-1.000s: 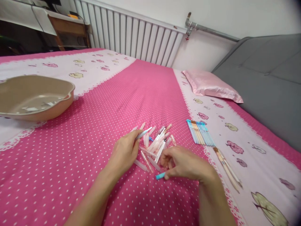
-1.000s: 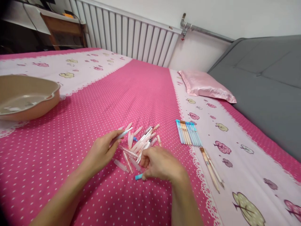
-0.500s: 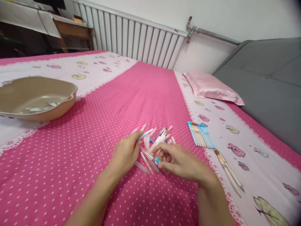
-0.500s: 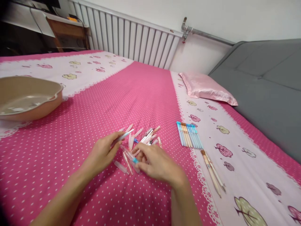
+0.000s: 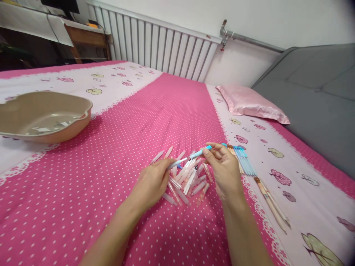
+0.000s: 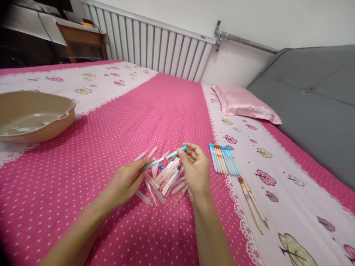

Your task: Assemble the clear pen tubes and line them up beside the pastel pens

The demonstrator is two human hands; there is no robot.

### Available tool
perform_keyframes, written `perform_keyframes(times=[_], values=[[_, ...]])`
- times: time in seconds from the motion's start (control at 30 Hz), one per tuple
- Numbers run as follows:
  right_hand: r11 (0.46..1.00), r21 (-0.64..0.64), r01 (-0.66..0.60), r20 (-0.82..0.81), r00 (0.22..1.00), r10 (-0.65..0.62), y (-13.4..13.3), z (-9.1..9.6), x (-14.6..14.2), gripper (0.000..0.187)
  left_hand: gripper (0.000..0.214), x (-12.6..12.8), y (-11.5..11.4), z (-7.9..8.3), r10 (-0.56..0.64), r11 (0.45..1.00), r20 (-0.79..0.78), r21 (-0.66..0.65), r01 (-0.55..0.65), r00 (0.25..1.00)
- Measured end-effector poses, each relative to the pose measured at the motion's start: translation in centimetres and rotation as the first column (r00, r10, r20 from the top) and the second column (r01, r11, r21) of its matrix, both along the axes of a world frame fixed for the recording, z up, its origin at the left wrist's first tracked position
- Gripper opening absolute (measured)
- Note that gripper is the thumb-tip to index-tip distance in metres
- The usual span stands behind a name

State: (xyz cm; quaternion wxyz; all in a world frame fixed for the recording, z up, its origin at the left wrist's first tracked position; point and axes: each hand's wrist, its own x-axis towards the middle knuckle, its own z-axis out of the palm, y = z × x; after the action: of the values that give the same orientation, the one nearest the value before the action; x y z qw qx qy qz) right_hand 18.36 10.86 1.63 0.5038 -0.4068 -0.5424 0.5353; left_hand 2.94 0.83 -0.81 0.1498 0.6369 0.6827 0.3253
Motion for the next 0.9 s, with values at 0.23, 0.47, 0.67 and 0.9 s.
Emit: perform_keyframes(times=[0.23, 0.47, 0.67, 0.9], values=[[0.998, -0.002, -0.058, -0.017, 0.998, 0.058, 0.15, -0.57, -0.21, 0.036, 0.031, 0.18, -0.06, 0.16, -0.017, 1.0, -0.02, -0.006, 0.017, 1.0], [0.995, -0.017, -0.1, 0.012, 0.995, 0.101, -0.3, -0.49, -0.42, 0.035, 0.031, 0.13, -0.2, 0.08, -0.022, 0.999, -0.031, 0.028, 0.023, 0.999], [0.982, -0.048, -0.182, 0.011, 0.983, 0.183, -0.55, -0.42, -0.49, 0.034, 0.031, 0.11, -0.15, 0.08, -0.017, 0.999, -0.024, 0.037, 0.018, 1.0], [0.98, -0.063, -0.191, 0.018, 0.981, 0.192, -0.75, -0.33, -0.52, 0.035, 0.031, 0.23, -0.21, 0.15, -0.021, 0.999, -0.016, 0.044, 0.021, 1.0]])
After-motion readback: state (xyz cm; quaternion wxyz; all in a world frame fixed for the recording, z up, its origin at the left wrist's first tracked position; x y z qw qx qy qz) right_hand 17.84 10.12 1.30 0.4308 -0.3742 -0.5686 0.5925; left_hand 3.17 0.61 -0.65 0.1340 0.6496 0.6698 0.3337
